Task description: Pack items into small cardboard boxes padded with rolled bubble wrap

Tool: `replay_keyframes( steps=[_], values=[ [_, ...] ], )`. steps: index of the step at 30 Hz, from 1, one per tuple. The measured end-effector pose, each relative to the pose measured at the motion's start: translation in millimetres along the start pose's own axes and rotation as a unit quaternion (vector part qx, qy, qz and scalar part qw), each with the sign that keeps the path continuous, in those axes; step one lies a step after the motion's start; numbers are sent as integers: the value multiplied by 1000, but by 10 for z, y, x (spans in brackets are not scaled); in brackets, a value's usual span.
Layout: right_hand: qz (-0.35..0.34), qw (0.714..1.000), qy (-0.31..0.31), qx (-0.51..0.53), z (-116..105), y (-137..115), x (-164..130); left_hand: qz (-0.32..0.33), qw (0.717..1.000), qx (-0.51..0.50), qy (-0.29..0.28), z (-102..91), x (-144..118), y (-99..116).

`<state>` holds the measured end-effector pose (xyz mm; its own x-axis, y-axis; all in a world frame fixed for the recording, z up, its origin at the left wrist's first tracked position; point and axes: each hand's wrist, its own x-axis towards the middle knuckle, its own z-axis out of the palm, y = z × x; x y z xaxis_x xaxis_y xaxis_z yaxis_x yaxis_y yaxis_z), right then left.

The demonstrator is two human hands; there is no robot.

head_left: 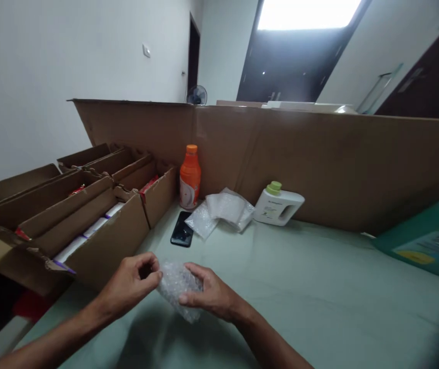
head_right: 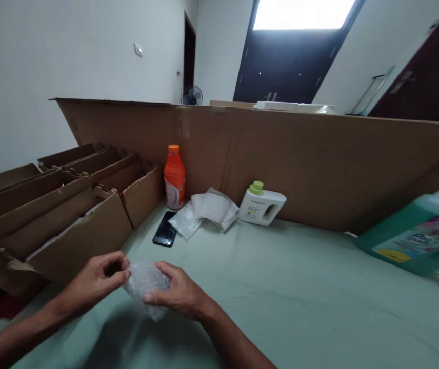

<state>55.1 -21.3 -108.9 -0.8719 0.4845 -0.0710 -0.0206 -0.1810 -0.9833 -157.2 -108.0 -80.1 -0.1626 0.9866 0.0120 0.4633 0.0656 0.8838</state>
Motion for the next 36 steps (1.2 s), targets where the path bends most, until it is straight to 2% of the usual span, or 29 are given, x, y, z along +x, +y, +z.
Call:
replay_keyframes(
  steps=[4, 6, 8, 9, 10, 13, 14, 15, 16, 18, 20, 23, 25, 27, 29, 31, 33, 34, 36],
  values=[
    [13, 995, 93, -40, -167, 285, -283, -46, 992, -112, -32, 515, 66, -201],
    [-8, 985, 145, -89, -314, 276, -392, -39, 988, -147, -20, 702, 127, -269],
    [-44, 956, 213, -195, -523, 131, -461, -22, 990, -142, 9, 866, 218, -333],
    [-68, 927, 259, -262, -655, 18, -469, -13, 992, -126, 23, 950, 270, -366],
    [-94, 885, 313, -332, -803, -111, -453, -6, 994, -107, 36, 1039, 324, -400],
    [-149, 708, 470, -505, -1319, -463, -252, 40, 994, -53, 89, 1320, 453, -509],
    [-137, 656, 499, -550, -1498, -534, -148, 57, 992, -41, 105, 1405, 476, -545],
    [-105, 621, 508, -587, -1670, -572, -37, 73, 990, -30, 116, 1477, 488, -580],
    [-65, 605, 502, -615, -1830, -575, 71, 89, 988, -20, 121, 1532, 491, -611],
    [8, 611, 467, -639, -2095, -503, 242, 113, 986, -8, 122, 1591, 479, -662],
    [35, 628, 444, -638, -2260, -392, 323, 133, 983, -6, 124, 1596, 465, -690],
    [25, 621, 455, -638, -2278, -303, 325, 141, 981, -12, 130, 1572, 465, -688],
    [-13, 610, 457, -647, -2114, -294, 351, 137, 982, -6, 131, 1564, 472, -664],
    [-66, 616, 414, -667, -1820, -253, 472, 129, 984, 2, 126, 1566, 477, -632],
    [-113, 640, 319, -690, -1474, -135, 686, 122, 985, 8, 119, 1572, 478, -607],
    [-132, 661, 203, -710, -1197, 31, 936, 120, 986, 13, 112, 1575, 480, -595],
    [-115, 670, 134, -721, -1084, 175, 1149, 120, 987, 14, 108, 1574, 483, -595],
    [-99, 671, 126, -724, -1095, 222, 1225, 120, 987, 13, 107, 1573, 484, -596],
    [-72, 671, 149, -723, -1208, 259, 1310, 118, 987, 11, 107, 1569, 486, -596]
  ],
)
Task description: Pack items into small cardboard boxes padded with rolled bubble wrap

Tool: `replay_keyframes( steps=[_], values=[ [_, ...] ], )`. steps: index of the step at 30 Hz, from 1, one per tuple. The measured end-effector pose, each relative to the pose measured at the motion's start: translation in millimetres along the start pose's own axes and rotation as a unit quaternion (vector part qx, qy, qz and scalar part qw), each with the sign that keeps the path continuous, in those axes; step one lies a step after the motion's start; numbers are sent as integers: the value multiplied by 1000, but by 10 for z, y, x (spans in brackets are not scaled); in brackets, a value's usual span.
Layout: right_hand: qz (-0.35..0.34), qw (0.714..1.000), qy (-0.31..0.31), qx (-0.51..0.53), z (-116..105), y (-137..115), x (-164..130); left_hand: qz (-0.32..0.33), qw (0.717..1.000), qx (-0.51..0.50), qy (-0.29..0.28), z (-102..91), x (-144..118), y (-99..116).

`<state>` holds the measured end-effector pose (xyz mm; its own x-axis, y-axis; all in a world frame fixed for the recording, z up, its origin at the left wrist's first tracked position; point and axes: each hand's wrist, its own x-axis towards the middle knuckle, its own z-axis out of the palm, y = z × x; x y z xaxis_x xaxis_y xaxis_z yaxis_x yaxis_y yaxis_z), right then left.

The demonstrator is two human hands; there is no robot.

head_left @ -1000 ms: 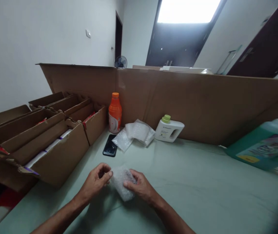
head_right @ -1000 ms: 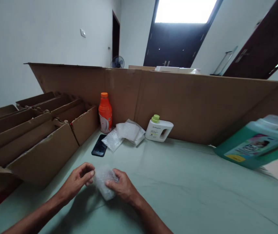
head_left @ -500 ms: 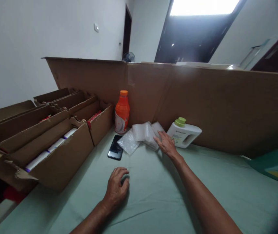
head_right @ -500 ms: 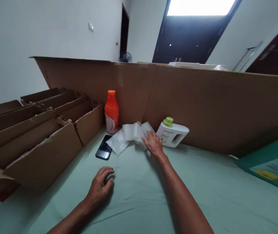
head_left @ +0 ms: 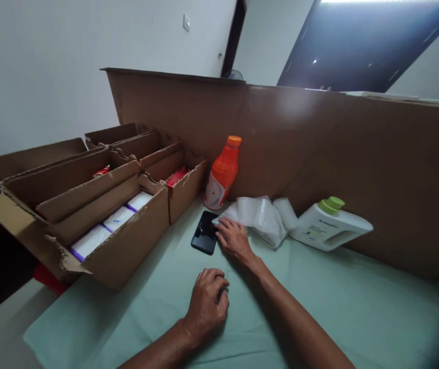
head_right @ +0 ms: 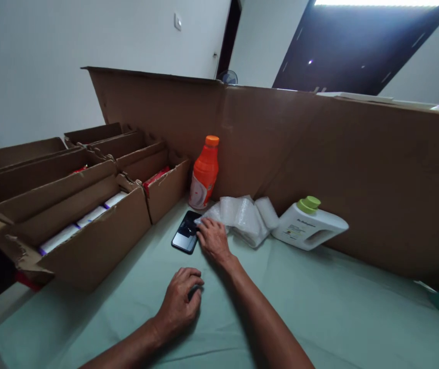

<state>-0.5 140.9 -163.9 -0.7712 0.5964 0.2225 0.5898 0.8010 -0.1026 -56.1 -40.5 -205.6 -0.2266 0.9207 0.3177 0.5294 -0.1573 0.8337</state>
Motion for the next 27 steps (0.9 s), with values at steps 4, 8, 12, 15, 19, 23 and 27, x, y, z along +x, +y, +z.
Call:
replay_keyframes(
  steps=[4, 8, 12, 15, 19, 23, 27],
  values=[
    [29, 1000, 1, 4, -30, 199, 34, -6, 1000, 1, -1, 6, 4, 2],
    [37, 999, 23, 16, -161, -77, 54, -4, 1000, 0, -7, 24, 16, -24],
    [-34, 996, 35, 77, -467, -769, 195, -18, 1000, -8, -4, -13, -12, -2],
    [-99, 985, 20, 140, -751, -1337, 373, -34, 999, -16, -8, -111, -166, 98],
    [-129, 987, -31, 95, -981, -1824, 625, -19, 998, -38, 38, -357, -630, 164],
    [-117, 990, -42, 63, -1067, -1950, 749, -65, 978, -8, 199, -793, -1136, -2],
    [-113, 992, -38, 48, -1202, -2022, 615, -167, 906, 40, 386, -1344, -1381, -205]
  ],
)
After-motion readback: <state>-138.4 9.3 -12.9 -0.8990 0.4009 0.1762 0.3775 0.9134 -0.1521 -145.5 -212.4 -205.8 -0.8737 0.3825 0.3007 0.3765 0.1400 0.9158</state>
